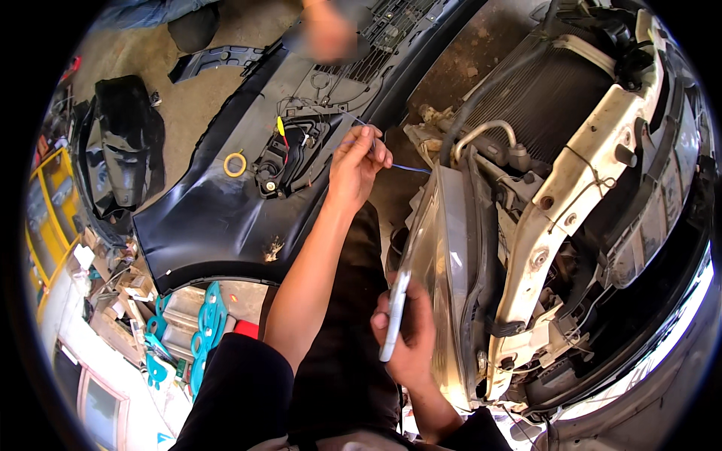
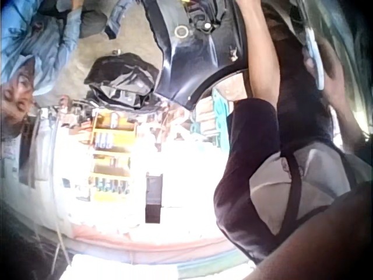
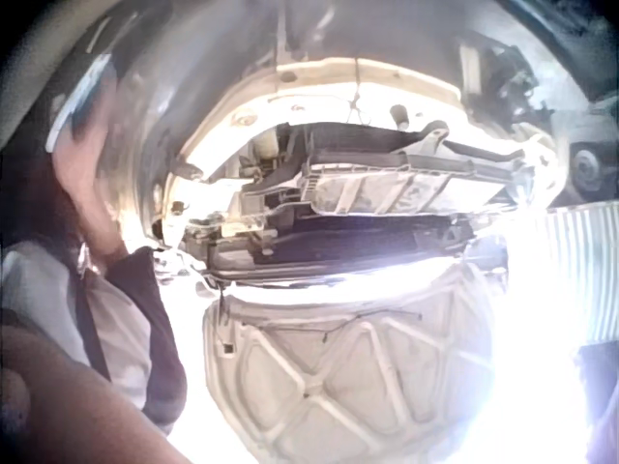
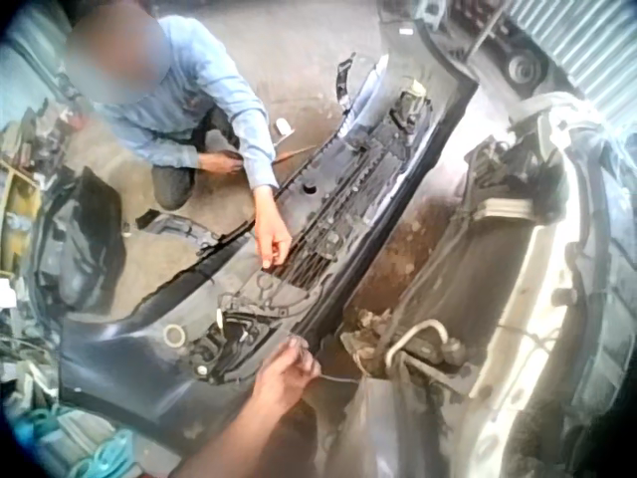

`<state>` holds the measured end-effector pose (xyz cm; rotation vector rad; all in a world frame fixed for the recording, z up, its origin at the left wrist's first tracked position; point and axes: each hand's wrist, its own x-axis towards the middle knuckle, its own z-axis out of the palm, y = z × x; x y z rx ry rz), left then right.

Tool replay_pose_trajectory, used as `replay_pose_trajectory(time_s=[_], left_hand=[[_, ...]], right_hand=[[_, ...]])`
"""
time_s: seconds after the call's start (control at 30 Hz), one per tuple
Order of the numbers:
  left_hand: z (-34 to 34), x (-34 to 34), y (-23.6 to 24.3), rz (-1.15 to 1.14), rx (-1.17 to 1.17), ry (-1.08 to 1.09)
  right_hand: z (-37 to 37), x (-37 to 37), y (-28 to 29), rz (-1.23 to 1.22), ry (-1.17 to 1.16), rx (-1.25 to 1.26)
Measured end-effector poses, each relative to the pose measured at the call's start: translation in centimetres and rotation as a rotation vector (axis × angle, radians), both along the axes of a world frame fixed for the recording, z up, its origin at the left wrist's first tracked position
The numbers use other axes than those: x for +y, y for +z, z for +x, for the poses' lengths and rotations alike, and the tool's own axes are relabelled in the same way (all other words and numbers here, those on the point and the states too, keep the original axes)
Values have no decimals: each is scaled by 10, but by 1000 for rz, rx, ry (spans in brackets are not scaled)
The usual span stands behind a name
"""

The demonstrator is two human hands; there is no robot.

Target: The person repairs a car bumper by taping wires, cutting wire ends with scissors, and routing a blue wire through the bumper and into the vehicle's front frame. The person then positions the bumper against the car's front end.

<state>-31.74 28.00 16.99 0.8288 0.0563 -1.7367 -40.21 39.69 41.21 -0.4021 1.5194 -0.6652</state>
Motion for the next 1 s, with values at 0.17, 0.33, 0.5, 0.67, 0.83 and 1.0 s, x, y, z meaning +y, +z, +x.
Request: replay_pose_trajectory(time_s=[0.17, 0.33, 0.5, 0.67, 0.83, 1.0], left_hand=[[-2, -4, 63, -207, -138, -20], [-13, 6, 95, -263, -119, -229], [-9, 8, 105, -374, -231, -319], [1, 8, 112, -362, -290, -420], [1, 11, 109, -357, -306, -425], [-3, 17, 104, -257, -353, -428]], right_hand=[[-20, -36, 15, -245, 365, 594], [-33, -76, 28, -252, 657, 944], [-39, -86, 30, -227, 786, 1051], [-34, -91, 31, -168, 810, 1036], [-36, -88, 25, -230, 837, 1051], [-38, -88, 22, -224, 838, 1028]])
